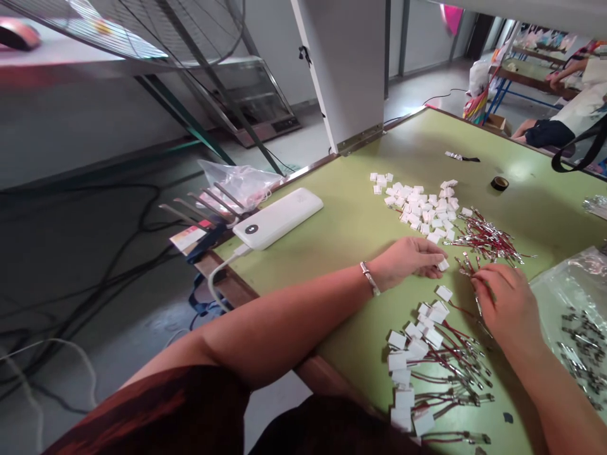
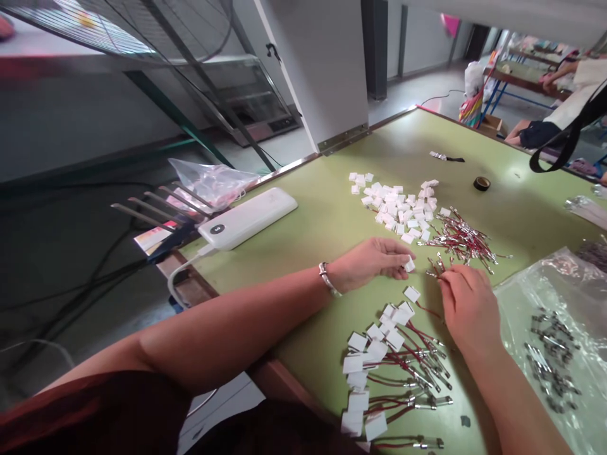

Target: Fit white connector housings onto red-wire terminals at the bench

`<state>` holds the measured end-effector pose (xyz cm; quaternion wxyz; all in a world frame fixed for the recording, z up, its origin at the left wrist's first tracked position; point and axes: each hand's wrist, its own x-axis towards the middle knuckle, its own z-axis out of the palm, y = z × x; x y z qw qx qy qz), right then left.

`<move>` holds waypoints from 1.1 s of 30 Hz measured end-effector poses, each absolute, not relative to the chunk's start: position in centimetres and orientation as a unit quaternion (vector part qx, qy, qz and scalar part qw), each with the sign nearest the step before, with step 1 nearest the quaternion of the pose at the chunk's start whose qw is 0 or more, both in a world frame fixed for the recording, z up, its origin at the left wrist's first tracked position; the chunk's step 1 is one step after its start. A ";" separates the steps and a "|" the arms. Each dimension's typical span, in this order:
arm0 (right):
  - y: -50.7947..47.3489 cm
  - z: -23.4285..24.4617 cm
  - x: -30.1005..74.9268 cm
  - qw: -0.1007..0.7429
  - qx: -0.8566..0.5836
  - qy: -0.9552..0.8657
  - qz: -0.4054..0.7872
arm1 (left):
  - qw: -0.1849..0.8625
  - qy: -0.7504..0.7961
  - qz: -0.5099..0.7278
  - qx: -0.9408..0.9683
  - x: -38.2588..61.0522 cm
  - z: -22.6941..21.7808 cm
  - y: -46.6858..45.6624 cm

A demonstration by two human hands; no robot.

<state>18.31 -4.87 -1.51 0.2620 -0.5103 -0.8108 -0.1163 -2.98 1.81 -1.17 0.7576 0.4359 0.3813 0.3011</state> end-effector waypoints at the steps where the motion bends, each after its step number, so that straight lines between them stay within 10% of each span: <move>1: -5.1 -1.2 18.1 0.280 -0.508 -0.806 -0.122 | 0.775 0.369 0.297 0.418 -3.0 -1.1 1.6; 33: -6.9 -0.6 16.7 0.279 -0.535 -0.796 -0.052 | 0.757 0.295 0.318 0.488 -2.6 -1.4 0.9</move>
